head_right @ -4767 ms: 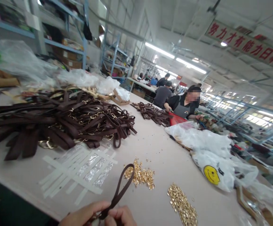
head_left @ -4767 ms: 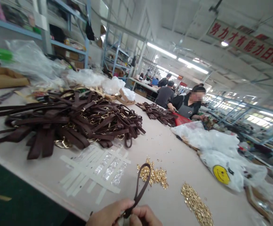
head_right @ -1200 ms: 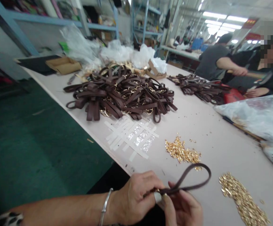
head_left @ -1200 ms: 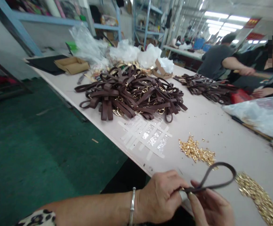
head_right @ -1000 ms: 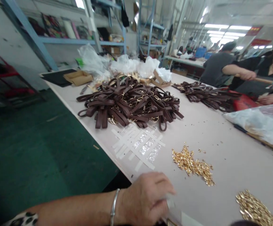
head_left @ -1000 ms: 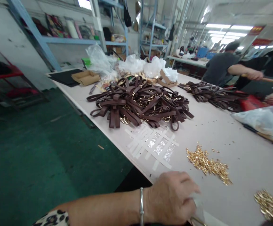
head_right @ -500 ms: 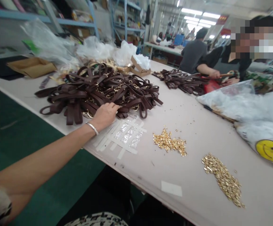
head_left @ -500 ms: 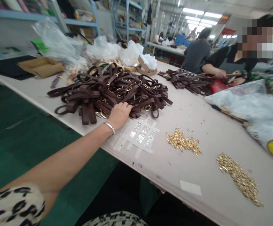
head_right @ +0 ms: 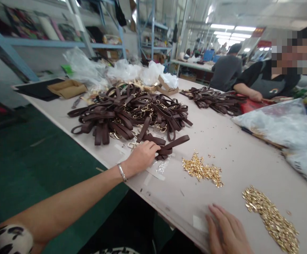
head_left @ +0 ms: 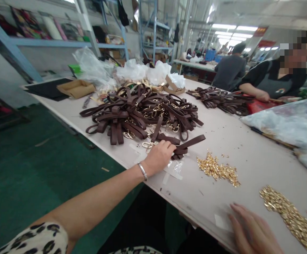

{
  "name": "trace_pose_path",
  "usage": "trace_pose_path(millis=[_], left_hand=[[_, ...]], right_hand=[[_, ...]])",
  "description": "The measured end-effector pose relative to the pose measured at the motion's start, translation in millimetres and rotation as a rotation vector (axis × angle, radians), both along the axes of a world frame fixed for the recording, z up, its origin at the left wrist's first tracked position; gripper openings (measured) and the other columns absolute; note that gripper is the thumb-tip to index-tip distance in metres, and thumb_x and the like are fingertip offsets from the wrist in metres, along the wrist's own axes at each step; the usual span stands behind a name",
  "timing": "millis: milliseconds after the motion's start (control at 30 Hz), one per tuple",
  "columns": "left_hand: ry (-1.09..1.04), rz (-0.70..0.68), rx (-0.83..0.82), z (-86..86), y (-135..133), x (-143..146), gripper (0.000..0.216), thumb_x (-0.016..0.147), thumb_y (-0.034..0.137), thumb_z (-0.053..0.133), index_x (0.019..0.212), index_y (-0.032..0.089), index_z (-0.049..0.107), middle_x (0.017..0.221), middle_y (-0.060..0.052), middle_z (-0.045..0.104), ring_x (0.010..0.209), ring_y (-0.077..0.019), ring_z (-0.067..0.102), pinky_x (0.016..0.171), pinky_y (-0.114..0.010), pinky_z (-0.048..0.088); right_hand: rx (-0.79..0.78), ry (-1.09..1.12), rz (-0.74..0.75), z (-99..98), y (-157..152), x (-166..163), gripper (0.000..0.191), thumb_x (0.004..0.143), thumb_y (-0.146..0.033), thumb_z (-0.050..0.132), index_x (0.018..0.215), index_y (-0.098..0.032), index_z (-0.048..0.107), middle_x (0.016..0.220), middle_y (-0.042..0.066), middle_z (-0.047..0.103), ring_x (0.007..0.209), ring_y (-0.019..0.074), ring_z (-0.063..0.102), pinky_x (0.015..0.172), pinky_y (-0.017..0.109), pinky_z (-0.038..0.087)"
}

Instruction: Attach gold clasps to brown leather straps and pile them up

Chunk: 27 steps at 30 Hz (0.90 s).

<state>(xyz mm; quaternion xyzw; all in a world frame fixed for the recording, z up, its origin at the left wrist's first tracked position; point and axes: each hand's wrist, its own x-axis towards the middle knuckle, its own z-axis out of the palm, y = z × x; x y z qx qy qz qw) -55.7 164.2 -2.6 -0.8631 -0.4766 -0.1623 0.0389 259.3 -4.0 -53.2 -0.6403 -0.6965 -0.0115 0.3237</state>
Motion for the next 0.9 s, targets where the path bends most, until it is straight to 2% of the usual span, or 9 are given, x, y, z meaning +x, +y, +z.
trace_pose_path(millis=[67,200,267,400,533,667,733,800,900], left_hand=[[-0.027,-0.049,-0.018,1.3,-16.7,7.3,0.020,0.096,0.016,0.050,0.112,0.015,0.062,0.105,-0.009,0.064,0.099,-0.0251,0.055,0.086,-0.037,0.049],[-0.128,-0.102,-0.090,5.5,-29.7,-2.4,0.028,0.092,0.015,0.054,0.119,0.014,0.060,0.116,-0.010,0.062,0.109,-0.0260,0.053,0.098,-0.041,0.046],[-0.163,-0.110,-0.176,7.1,-26.8,-15.0,0.033,0.089,0.009,0.053,0.121,0.012,0.059,0.118,-0.012,0.062,0.112,-0.0271,0.052,0.101,-0.043,0.044],[-0.184,-0.115,-0.283,6.8,-17.1,-32.2,0.033,0.088,0.007,0.050,0.119,0.011,0.062,0.109,-0.013,0.064,0.105,-0.0272,0.054,0.097,-0.044,0.045],[-0.270,-0.112,-0.329,5.8,-12.8,-29.6,0.031,0.089,0.007,0.046,0.115,0.013,0.063,0.108,-0.012,0.061,0.104,-0.0265,0.054,0.097,-0.045,0.044],[-0.446,-0.079,-0.418,12.2,-11.5,-23.0,0.024,0.091,0.012,0.047,0.111,0.015,0.061,0.111,-0.010,0.061,0.102,-0.0231,0.057,0.096,-0.041,0.044],[-0.540,-0.060,-0.507,16.5,-11.2,-20.4,0.018,0.093,0.019,0.049,0.106,0.017,0.061,0.101,-0.007,0.065,0.093,-0.0205,0.060,0.088,-0.037,0.048],[-0.635,-0.042,-0.627,18.8,-11.3,-17.4,0.016,0.094,0.028,0.050,0.101,0.018,0.061,0.087,-0.003,0.067,0.073,-0.0163,0.061,0.071,-0.031,0.049],[-0.800,0.003,-0.776,17.0,-11.1,-12.1,0.025,0.096,0.041,0.046,0.096,0.018,0.056,0.076,-0.001,0.067,0.050,-0.0093,0.051,0.049,-0.022,0.040]], right_hand=[[-0.004,-0.143,0.090,1.5,26.6,-12.5,0.045,0.097,-0.056,0.042,0.117,-0.024,0.066,0.117,0.009,0.070,0.112,0.0295,0.062,0.102,0.050,0.047],[-0.047,-0.279,0.065,0.6,58.0,-32.7,0.053,0.100,-0.053,0.034,0.127,-0.017,0.062,0.128,0.014,0.065,0.125,0.0309,0.053,0.108,0.052,0.040],[-0.054,-0.301,0.052,-2.8,63.3,-36.6,0.053,0.101,-0.051,0.033,0.129,-0.016,0.061,0.133,0.015,0.062,0.130,0.0313,0.049,0.111,0.052,0.037],[-0.025,-0.282,0.030,-8.0,68.3,-36.5,0.055,0.101,-0.051,0.035,0.134,-0.014,0.057,0.133,0.015,0.063,0.128,0.0318,0.050,0.111,0.051,0.037],[0.021,-0.263,0.027,-6.2,74.2,-36.2,0.056,0.100,-0.052,0.035,0.130,-0.012,0.060,0.127,0.015,0.067,0.121,0.0314,0.056,0.108,0.050,0.040],[0.074,-0.253,0.045,-3.8,79.2,-34.9,0.054,0.101,-0.051,0.037,0.120,-0.010,0.066,0.118,0.013,0.071,0.113,0.0299,0.060,0.104,0.046,0.045],[0.084,-0.251,0.058,-3.9,81.8,-33.7,0.049,0.101,-0.047,0.039,0.118,-0.011,0.068,0.117,0.012,0.072,0.111,0.0289,0.060,0.104,0.045,0.045],[0.089,-0.250,0.082,-4.1,84.3,-32.8,0.045,0.101,-0.044,0.041,0.116,-0.012,0.068,0.117,0.011,0.072,0.111,0.0281,0.060,0.104,0.045,0.044],[0.121,-0.250,0.103,-3.5,86.4,-33.1,0.037,0.100,-0.038,0.045,0.112,-0.013,0.069,0.113,0.009,0.073,0.108,0.0265,0.062,0.103,0.044,0.045]])
